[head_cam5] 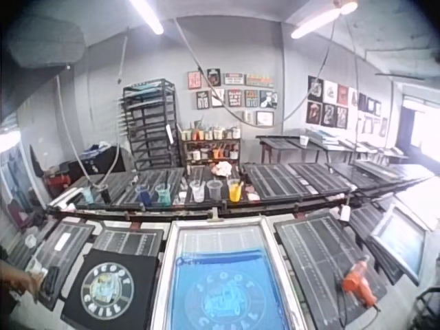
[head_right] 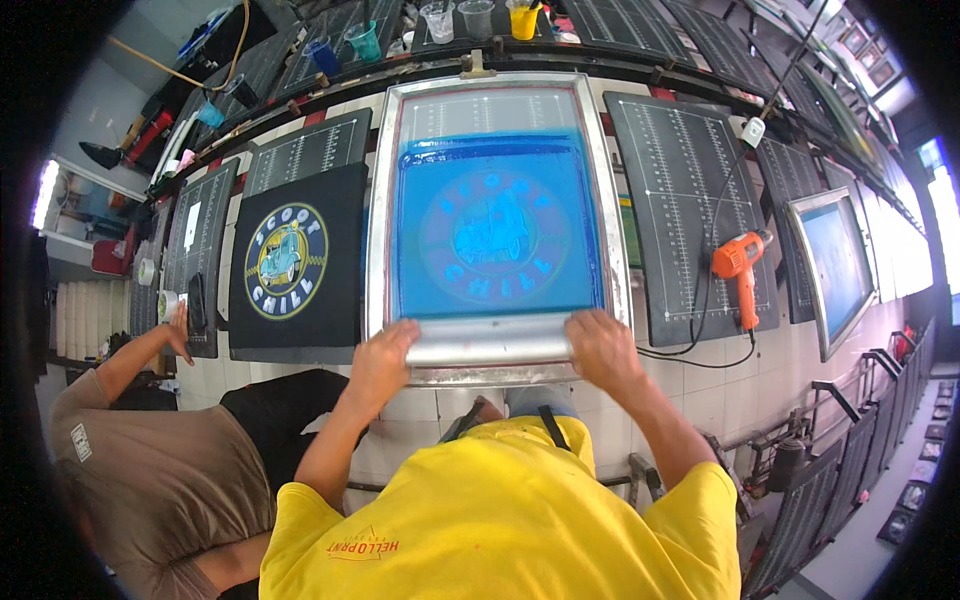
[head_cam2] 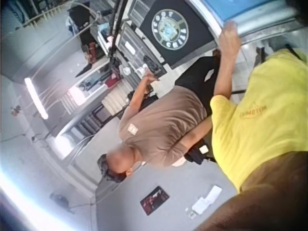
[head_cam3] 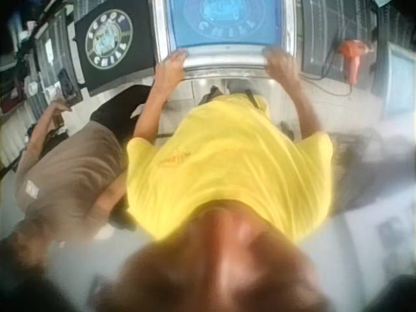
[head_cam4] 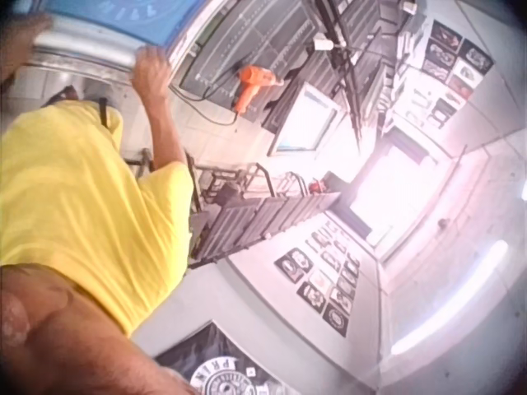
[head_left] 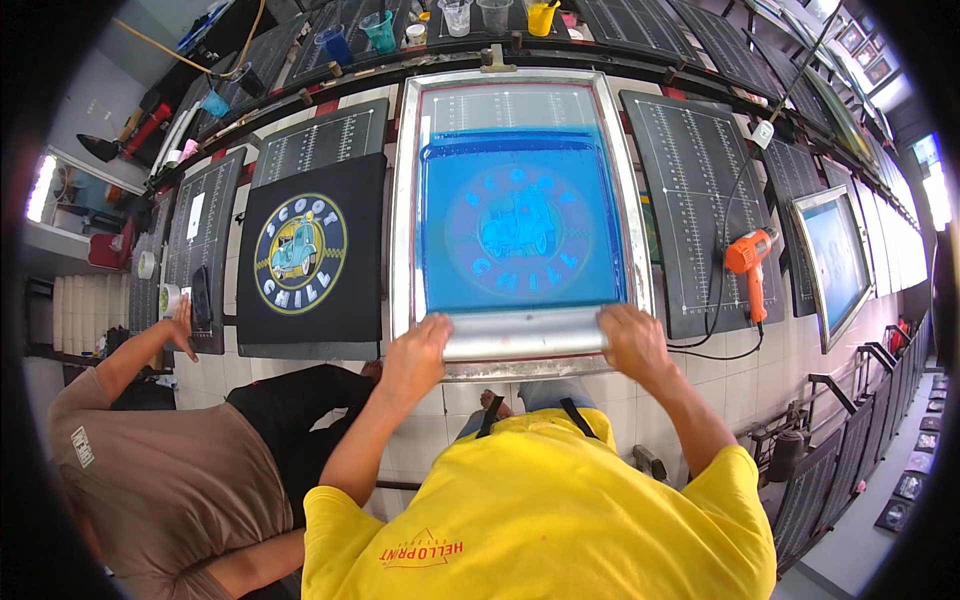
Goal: The person dries a printed design on a shirt using a heat gun, then lowers a screen onto the shirt and uses a squeegee to apply ink.
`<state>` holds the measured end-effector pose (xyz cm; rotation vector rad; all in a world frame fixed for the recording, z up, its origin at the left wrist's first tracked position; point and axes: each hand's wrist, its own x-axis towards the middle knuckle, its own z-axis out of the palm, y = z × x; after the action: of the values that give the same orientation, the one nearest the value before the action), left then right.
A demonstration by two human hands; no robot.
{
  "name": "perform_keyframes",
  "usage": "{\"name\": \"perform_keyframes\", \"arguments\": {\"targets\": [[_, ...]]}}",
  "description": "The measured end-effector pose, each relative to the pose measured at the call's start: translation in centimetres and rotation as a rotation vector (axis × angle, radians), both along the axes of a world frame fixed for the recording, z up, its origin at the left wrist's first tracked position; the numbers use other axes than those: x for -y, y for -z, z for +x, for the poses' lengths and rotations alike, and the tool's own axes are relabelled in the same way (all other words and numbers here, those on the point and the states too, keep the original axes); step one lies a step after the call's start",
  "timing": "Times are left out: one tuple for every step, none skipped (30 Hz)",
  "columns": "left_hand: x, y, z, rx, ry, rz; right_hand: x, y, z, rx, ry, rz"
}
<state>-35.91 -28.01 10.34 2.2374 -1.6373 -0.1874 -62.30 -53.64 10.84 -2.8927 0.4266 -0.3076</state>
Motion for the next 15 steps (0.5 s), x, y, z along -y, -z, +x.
{"name": "perform_keyframes", "arguments": {"targets": [[-1.2, 0.3, -1.4, -0.011, -0.002, -0.015, -1.2, -0.2, -1.1, -0.004, -0.001, 0.016], [-2.1, 0.5, -2.4, -0.016, 0.002, -0.039, -2.2, -0.4, -1.9, -0.003, 0.004, 0.023], [-2.7, 0.6, -2.9, -0.014, 0.013, -0.039, -3.0, -0.3, -2.5, -0.011, 0.008, 0.027], [-3.3, 0.8, -3.4, -0.013, 0.023, -0.038, -3.7, -0.2, -2.9, -0.019, 0.012, 0.033], [-3.5, 1.0, -3.7, -0.008, 0.03, -0.043, -4.0, -0.3, -3.1, -0.024, 0.012, 0.032], [-3.6, 1.4, -3.8, 0.006, 0.028, -0.064, -4.1, 0.0, -3.1, -0.018, 0.014, 0.001], [-3.6, 2.0, -3.8, 0.019, 0.027, -0.083, -4.1, 0.7, -3.2, -0.013, 0.015, -0.03], [-3.4, 2.6, -3.6, 0.037, 0.026, -0.104, -4.0, 1.5, -3.1, -0.004, 0.018, -0.061], [-3.2, 3.0, -3.2, 0.046, 0.036, -0.114, -3.9, 1.9, -2.9, -0.008, 0.023, -0.054], [-2.6, 3.3, -2.5, 0.055, 0.046, -0.124, -3.3, 2.3, -2.4, -0.013, 0.028, -0.046], [-1.9, 3.3, -1.8, 0.069, 0.058, -0.14, -2.5, 2.4, -1.8, -0.012, 0.034, -0.045], [-1.4, 3.0, -1.4, 0.042, 0.04, -0.112, -1.9, 2.1, -1.4, -0.037, 0.034, -0.039], [-0.9, 2.6, -1.0, 0.014, 0.023, -0.084, -1.3, 1.9, -0.9, -0.063, 0.033, -0.034], [-0.8, 2.4, -0.8, -0.015, 0.008, -0.05, -1.0, 1.8, -0.5, -0.089, 0.036, -0.021], [-0.7, 2.3, -0.7, -0.009, 0.004, -0.046, -0.8, 1.5, -0.4, -0.044, 0.033, -0.019]]}}
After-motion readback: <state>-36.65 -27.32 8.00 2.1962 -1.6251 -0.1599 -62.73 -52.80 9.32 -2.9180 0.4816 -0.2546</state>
